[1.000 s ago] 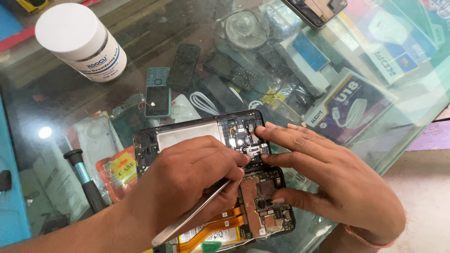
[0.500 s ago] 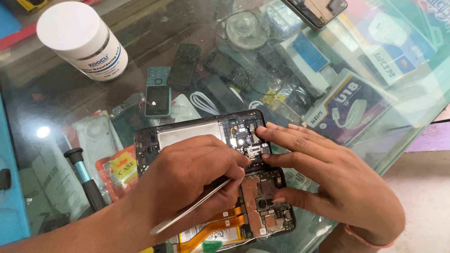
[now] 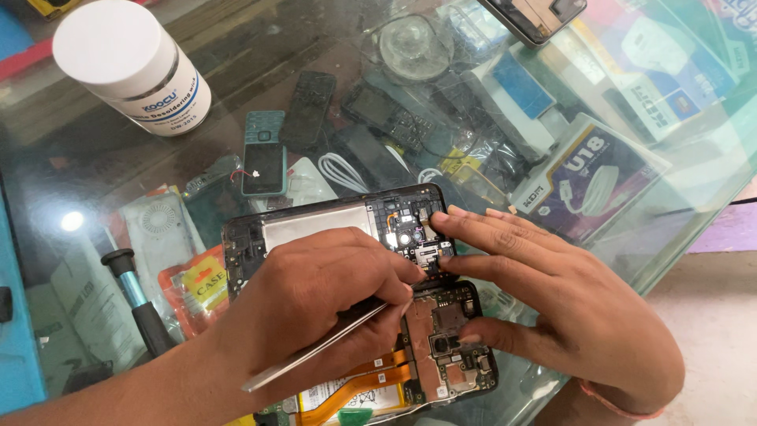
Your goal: The person uses tweezers to manipulate small components and ribbon cables inside a disassembled smartphone. They carefully adjust connectors and parts on the motherboard while the device remains open on a glass workbench.
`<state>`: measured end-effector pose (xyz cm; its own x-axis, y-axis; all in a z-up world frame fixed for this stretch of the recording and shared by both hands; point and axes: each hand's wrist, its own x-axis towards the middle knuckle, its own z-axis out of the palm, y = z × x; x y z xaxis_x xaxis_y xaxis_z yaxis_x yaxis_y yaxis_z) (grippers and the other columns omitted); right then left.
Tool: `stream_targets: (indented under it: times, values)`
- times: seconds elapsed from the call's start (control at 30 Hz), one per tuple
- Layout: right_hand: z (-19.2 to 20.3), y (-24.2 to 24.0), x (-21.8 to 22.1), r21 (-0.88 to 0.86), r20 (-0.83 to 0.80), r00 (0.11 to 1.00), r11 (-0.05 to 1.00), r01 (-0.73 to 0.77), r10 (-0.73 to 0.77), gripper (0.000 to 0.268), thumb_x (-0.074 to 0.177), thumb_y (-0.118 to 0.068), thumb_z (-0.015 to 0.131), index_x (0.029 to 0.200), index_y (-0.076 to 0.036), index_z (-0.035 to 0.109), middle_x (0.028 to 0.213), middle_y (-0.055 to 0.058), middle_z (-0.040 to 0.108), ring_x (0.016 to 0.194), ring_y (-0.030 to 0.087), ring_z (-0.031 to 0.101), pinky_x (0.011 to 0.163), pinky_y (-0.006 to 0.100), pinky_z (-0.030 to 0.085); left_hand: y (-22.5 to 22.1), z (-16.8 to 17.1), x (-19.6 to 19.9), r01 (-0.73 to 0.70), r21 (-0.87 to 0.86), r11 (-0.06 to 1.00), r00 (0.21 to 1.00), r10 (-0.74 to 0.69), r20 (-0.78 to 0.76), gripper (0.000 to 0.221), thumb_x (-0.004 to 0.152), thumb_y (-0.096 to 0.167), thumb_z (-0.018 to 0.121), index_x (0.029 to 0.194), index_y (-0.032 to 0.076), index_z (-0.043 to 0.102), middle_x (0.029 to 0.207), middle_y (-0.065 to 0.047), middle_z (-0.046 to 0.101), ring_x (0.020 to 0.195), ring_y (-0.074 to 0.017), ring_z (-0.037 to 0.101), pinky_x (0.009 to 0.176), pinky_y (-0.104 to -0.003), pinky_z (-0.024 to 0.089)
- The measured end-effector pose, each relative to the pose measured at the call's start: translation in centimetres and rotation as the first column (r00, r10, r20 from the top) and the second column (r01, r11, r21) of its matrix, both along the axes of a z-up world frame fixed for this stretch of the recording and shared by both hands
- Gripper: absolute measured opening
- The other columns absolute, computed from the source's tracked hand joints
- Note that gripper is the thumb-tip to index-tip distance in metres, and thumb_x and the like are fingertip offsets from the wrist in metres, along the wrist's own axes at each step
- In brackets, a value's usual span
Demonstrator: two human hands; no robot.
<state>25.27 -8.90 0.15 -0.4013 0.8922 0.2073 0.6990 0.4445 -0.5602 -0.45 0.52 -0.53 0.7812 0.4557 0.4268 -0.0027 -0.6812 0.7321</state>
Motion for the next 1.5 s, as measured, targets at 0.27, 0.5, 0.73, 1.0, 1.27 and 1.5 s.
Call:
stream_targets:
  times: [0.27,0.5,0.73,1.0,1.27,1.5]
  values:
    - [-0.22,-0.18,-0.02,-0.069,-0.010,0.999,0.996,0.048,-0.049,0.068,0.080,-0.040,0.078,0.136,-0.005,0.062,0.160,0.014,0.049,0.149,0.034,0.043,0.114,0.047,0.039,0.10,0.44,-0.17,0.041,-0.003,0.999,0.999,-0.041,-0.035,0.013,0.089,0.006,0.076,0.098,0.007,0.067,0.107,-0.008,0.077,0.097,-0.0235,0.075,0.081,-0.033,0.062]
    - [-0.19,-0.20,-0.04,0.053,0.028,0.999,0.998,0.040,-0.042,0.064,0.081,-0.045,0.077,0.133,-0.011,0.065,0.159,0.009,0.048,0.157,0.035,0.030,0.121,0.053,0.029,0.02,0.40,0.09,0.031,-0.008,0.999,0.999,-0.032,-0.043,0.010,0.089,0.007,0.075,0.096,0.008,0.068,0.107,-0.007,0.077,0.096,-0.0218,0.076,0.081,-0.032,0.062]
    - [-0.29,-0.01,0.02,0.038,0.020,0.999,0.998,0.043,-0.043,0.066,0.079,-0.045,0.077,0.133,-0.010,0.066,0.159,0.009,0.049,0.155,0.034,0.034,0.123,0.054,0.026,0.20,0.40,0.12,0.039,-0.047,0.998,0.999,-0.040,-0.031,0.010,0.089,0.006,0.075,0.093,0.008,0.066,0.107,-0.007,0.077,0.098,-0.0203,0.077,0.082,-0.031,0.063]
    - [-0.32,-0.02,0.00,0.062,0.033,0.999,0.998,0.025,-0.027,0.067,0.080,-0.045,0.077,0.135,-0.010,0.064,0.159,0.009,0.049,0.155,0.033,0.034,0.124,0.053,0.025,0.18,0.80,0.27,0.041,-0.025,0.999,0.999,-0.041,-0.034,0.008,0.089,0.005,0.073,0.096,0.006,0.069,0.105,-0.007,0.077,0.095,-0.0213,0.075,0.079,-0.032,0.062]
    - [-0.31,-0.03,-0.04,0.011,0.050,0.997,0.998,0.060,-0.061,0.066,0.076,-0.045,0.079,0.131,-0.011,0.066,0.158,0.008,0.050,0.154,0.034,0.035,0.123,0.054,0.026,-0.02,0.63,0.27,0.007,-0.037,0.999,0.999,-0.008,-0.036,0.011,0.083,0.003,0.074,0.090,0.007,0.066,0.097,-0.005,0.075,0.090,-0.0208,0.074,0.075,-0.032,0.060]
    - [-0.28,-0.11,0.05,0.010,0.046,0.997,0.998,0.067,-0.067,0.066,0.076,-0.046,0.079,0.131,-0.011,0.066,0.157,0.008,0.051,0.154,0.034,0.036,0.123,0.054,0.026,-0.04,0.52,0.34,-0.006,-0.009,1.000,0.999,0.006,-0.033,0.013,0.082,0.002,0.074,0.088,0.007,0.064,0.097,-0.005,0.074,0.090,-0.0227,0.073,0.076,-0.033,0.059]
